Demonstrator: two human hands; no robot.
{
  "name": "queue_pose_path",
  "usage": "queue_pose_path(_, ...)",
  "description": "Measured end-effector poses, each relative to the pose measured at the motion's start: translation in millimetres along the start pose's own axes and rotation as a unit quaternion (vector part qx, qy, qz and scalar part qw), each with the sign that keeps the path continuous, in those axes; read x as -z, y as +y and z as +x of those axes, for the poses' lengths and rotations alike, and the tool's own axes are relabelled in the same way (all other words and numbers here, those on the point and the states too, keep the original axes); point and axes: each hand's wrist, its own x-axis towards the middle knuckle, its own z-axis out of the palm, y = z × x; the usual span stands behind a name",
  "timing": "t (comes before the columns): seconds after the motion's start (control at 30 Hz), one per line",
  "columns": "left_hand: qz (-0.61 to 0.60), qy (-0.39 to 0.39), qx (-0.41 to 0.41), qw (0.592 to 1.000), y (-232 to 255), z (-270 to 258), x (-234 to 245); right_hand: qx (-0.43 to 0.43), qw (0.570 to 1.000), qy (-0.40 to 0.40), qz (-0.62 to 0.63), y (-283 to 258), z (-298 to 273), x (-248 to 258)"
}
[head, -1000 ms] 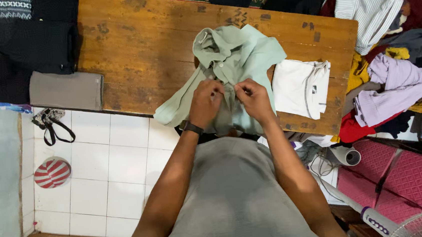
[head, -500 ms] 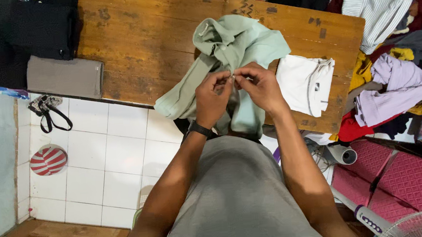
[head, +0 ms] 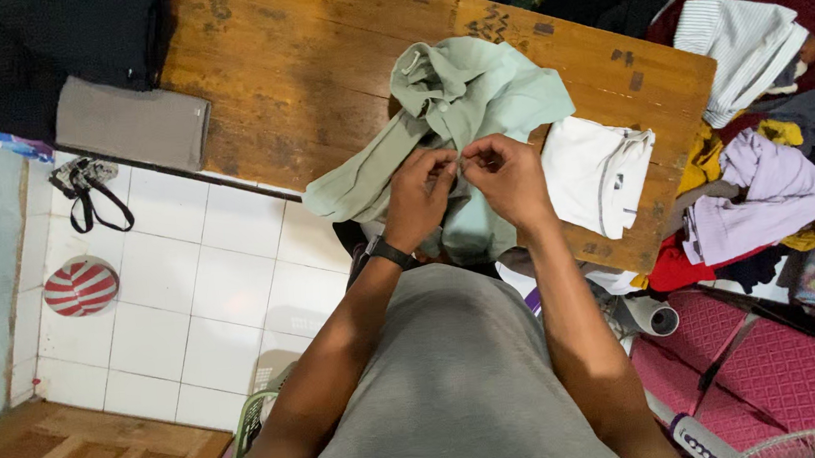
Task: The person folds a shirt, a white top, and a striped garment by hand on a wooden table and places them onto a stack inside a green container.
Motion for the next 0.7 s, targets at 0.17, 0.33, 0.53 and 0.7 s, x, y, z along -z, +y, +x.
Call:
queue_pose_path(0.17, -0.016, -0.017, 0.027, 0.999, 12.9, 1.6, 5.3, -0.011, 0.998, -0.029, 0.061, 10.0, 2.1, 4.0)
queue_pose_path(0.33, -0.005, -0.042, 0.022, 0.999, 10.8, 7.0, 8.5, -0.002, 0.995, -0.047, 0.093, 2.4, 1.4, 8.7)
queue_pose_path(0.53, -0.171, -0.148, 0.101, 0.969, 3.0, 21.8, 17.4, 0.103, 0.991, -0.045, -0.066, -47.5, -11.3, 22.1)
queue_pose_path(0.7, -0.165, -0.228, 0.082, 0.956, 6.7, 31.9, 30.0, 0.21, 0.963, -0.046, -0.161, -68.0, -9.9, 26.4)
